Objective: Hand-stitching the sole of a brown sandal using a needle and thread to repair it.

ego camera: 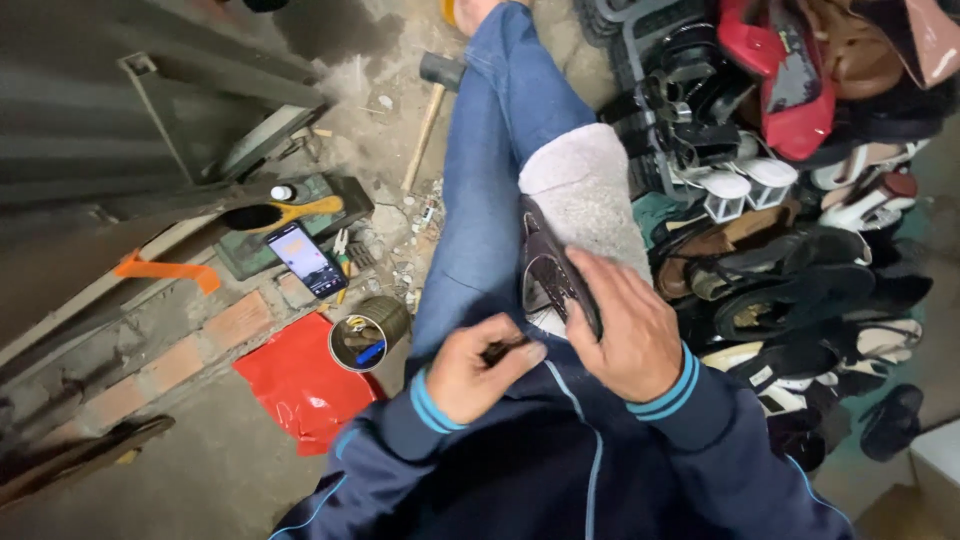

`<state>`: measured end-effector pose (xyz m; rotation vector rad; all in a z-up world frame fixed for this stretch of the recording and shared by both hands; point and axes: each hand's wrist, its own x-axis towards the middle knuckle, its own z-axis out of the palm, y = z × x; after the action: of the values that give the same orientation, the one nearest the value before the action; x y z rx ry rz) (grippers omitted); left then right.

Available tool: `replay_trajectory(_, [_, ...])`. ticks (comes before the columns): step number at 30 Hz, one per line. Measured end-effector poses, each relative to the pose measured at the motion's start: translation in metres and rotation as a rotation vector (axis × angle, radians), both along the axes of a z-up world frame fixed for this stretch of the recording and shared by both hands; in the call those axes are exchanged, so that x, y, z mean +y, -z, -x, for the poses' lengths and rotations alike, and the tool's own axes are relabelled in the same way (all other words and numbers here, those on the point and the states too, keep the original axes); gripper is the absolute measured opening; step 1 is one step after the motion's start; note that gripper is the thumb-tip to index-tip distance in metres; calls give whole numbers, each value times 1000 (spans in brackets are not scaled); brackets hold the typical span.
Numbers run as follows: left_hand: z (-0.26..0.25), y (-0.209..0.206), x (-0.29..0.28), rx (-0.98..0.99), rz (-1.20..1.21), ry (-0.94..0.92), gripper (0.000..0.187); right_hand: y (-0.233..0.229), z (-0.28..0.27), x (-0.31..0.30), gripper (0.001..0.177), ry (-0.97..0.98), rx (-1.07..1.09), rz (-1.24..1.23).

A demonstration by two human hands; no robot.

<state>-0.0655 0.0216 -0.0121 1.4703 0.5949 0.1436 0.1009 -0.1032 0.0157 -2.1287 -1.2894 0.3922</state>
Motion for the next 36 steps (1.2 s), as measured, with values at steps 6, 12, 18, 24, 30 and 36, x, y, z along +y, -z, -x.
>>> replay_trajectory(6, [-21,-34,-30,-114,-452,95,42,30,-3,-38,44,70,-11,67])
replay_trajectory(12, [-29,-5,-4,-66,-341,-86,31,44,-14,-44,42,190,145,144])
replay_trajectory(18, [-48,12,13,-48,-352,-185,32,54,-18,-48,40,221,241,179])
replay_trajectory(24, [-49,-9,17,59,-526,63,20,56,-21,-55,40,269,327,169])
replay_trajectory(30, [-44,15,9,157,-647,215,27,50,-20,-49,43,292,422,137])
replay_trajectory(36, [-39,23,-1,202,-364,219,11,39,-16,-46,48,310,489,117])
